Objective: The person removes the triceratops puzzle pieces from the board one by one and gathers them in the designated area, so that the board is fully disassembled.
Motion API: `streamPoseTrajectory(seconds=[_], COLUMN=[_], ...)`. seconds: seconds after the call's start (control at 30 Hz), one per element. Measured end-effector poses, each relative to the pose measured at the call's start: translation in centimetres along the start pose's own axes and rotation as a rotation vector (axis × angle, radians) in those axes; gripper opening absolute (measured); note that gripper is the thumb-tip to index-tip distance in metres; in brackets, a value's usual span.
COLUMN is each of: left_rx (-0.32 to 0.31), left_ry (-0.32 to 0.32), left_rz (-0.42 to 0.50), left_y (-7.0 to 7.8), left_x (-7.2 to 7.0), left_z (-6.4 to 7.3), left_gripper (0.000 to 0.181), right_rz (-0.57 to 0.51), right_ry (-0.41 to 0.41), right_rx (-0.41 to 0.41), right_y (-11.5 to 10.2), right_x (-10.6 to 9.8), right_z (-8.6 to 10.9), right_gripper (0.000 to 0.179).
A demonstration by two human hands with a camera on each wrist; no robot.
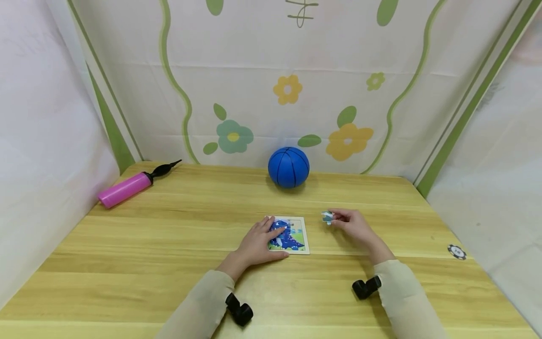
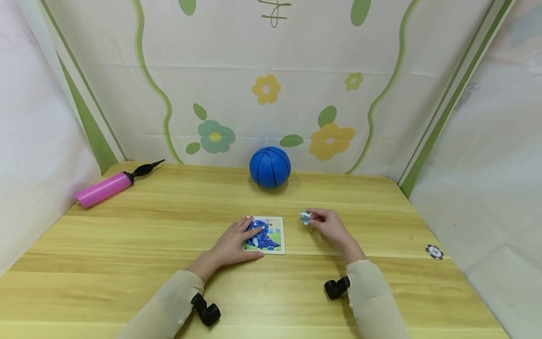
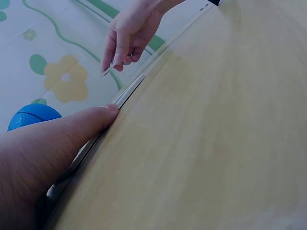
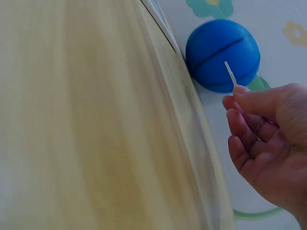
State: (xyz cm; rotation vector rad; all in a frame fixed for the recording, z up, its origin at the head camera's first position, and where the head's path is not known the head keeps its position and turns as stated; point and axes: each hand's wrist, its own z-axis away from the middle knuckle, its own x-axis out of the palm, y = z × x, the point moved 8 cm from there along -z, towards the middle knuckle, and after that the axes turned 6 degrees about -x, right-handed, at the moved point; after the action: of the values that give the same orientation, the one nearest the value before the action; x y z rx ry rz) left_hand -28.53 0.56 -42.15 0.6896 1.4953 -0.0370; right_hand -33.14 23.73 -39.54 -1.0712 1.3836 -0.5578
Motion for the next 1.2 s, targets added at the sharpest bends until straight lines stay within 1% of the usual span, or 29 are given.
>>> streamPoseTrajectory(seconds=[0.07, 0.17, 0.3, 0.5, 0.6, 0.77, 0.9, 1.07, 1.2], left_rx=[-0.002, -0.005, 0.000, -0.002, -0.002, 0.003, 0.004, -0.002, -0.007], left_ry=[-0.003, -0.005, -0.003, -0.012, -0.016, -0.017, -0.019, -0.021, -0.025], left_rz=[0.000, -0.003, -0.010, -0.020, -0.022, -0.017, -0.008, -0.003, -0.001], left_y=[0.0, 0.0, 0.1, 0.1, 0.0, 0.1, 0.1, 0.1, 0.0], left_x=[0.0, 0.0, 0.0, 0.2, 0.2, 0.1, 0.1, 0.1, 0.1], left_z=[0.0, -0.1, -0.2, -0.3, -0.4, -0.3, -0.1, 0.0, -0.1], left_gripper=[0.076, 0.076, 0.076, 0.076, 0.076, 0.076, 0.076, 0.075, 0.075], right_rz=[-0.008, 0.009, 0.035, 0.104, 0.115, 0.087, 0.096, 0.117, 0.137], right_ry=[0.012, 0.049, 0.075, 0.084, 0.075, 0.045, 0.025, 0.039, 0.040], right_rx=[-0.005, -0.011, -0.010, 0.002, 0.019, 0.046, 0.083, 0.128, 0.140], right_y=[0.3, 0.9, 1.8, 2.8, 3.6, 4.9, 5.9, 7.0, 7.2], right_x=[-0.8, -2.2, -3.9, -6.2, -7.1, -8.0, -8.5, -9.2, -9.3], right_z=[0.1, 0.3, 0.6, 1.2, 1.4, 1.8, 2.1, 2.1, 2.0], right_gripper=[0.037, 0.039, 0.041, 0.039, 0.040, 0.042, 0.042, 0.043, 0.043])
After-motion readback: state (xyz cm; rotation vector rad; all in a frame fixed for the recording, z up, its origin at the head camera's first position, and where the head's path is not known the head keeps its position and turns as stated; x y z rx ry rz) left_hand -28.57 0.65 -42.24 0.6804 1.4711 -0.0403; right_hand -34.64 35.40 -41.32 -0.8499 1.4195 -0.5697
